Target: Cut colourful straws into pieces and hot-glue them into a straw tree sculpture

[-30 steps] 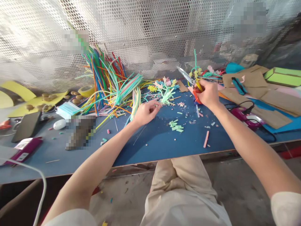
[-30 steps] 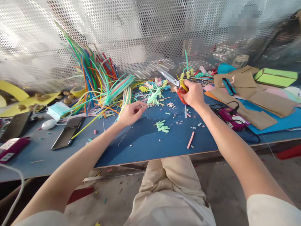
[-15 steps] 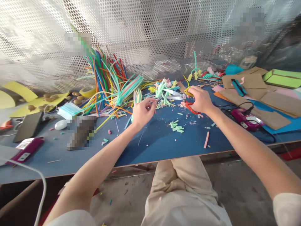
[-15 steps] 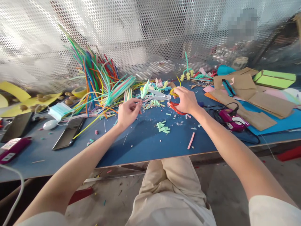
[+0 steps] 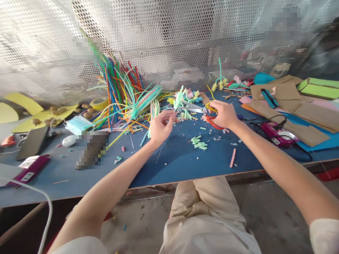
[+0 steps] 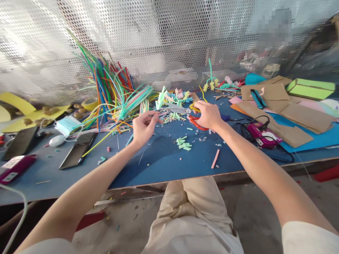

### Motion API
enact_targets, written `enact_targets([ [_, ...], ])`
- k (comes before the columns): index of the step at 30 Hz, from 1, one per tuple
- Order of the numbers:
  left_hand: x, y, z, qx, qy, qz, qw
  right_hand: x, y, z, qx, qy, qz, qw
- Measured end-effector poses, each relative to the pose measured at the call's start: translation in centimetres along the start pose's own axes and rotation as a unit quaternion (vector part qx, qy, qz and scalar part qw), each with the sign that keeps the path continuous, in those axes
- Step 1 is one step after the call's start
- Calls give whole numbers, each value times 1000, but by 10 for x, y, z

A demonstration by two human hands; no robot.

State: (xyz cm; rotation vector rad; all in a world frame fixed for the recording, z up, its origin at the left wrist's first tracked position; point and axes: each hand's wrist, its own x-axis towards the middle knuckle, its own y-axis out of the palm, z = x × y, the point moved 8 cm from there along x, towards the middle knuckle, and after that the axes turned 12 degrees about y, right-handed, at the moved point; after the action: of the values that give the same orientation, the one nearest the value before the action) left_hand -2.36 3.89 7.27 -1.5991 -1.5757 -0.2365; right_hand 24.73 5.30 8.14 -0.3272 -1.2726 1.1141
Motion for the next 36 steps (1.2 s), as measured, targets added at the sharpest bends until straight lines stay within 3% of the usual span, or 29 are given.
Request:
enact_targets([
  [10, -1, 1, -9, 49, 24, 6, 999, 0, 1, 5, 5, 6, 3, 1000],
  [36, -3, 3, -3, 103, 21, 11, 994, 0, -3, 3, -40, -14, -14, 999],
])
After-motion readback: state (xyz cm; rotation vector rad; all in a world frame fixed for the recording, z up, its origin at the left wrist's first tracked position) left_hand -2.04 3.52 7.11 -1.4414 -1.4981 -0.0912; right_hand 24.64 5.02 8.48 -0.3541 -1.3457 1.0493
